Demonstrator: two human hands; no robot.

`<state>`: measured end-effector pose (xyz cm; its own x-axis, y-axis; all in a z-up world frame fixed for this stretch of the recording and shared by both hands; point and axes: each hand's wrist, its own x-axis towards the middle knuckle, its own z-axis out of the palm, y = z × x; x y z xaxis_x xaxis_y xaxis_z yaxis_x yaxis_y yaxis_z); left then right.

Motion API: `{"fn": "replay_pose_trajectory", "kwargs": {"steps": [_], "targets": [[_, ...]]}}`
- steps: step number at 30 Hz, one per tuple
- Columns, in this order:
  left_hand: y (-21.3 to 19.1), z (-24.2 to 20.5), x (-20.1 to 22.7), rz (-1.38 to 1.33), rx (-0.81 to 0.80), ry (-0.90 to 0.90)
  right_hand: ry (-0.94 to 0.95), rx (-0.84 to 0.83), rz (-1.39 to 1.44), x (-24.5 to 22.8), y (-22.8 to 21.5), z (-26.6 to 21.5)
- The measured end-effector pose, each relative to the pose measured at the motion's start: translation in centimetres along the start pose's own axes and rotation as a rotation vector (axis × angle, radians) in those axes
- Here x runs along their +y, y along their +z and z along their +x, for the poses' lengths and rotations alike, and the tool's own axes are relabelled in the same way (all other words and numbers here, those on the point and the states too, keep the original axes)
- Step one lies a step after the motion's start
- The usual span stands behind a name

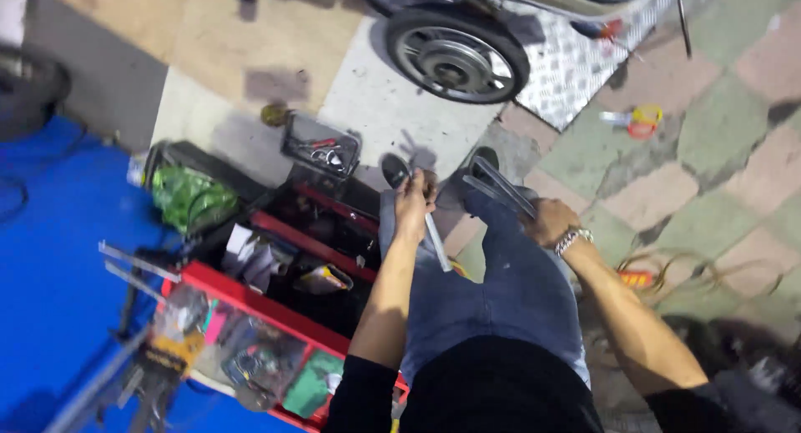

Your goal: Dismounting a motorcycle tire from the rim using tire levers and removing the inner tube.

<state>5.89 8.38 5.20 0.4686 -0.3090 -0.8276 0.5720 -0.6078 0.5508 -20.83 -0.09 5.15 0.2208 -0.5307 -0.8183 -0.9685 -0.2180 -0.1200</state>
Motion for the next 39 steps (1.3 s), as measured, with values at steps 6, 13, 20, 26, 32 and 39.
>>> {"fn": "replay_pose_trajectory", "kwargs": {"steps": [6, 13, 20, 26, 32, 39], "targets": [[0.4, 7.9, -5.6, 0.180, -0.026, -0.087, 0.064, -0.114, 0.065, -2.2, 0.8, 3.3], [1.2, 26.1, -8.2, 0.977, -0.180, 0.301, 0.042, -0.227, -0.051, -5.6, 4.9, 18.8], [1.4, 39.4, -11.8, 1.190, -0.187, 0.479, -0.139, -0.141, -0.133, -3.7, 24.1, 42.8], [3.3, 48.4, -14.6, 1.272, -0.326, 0.449, -0.022, -0.057, 0.117, -1.8, 31.4, 55.7], [4.6, 46.0, -12.7, 1.410, -0.504, 0.568, -0.149, -0.027, 0.168, -8.2, 22.9, 45.8], [8.2, 36.4, -0.2, 0.831, -0.410, 1.320, -0.045, 0.430, 0.953, -11.8, 15.2, 32.8]]}}
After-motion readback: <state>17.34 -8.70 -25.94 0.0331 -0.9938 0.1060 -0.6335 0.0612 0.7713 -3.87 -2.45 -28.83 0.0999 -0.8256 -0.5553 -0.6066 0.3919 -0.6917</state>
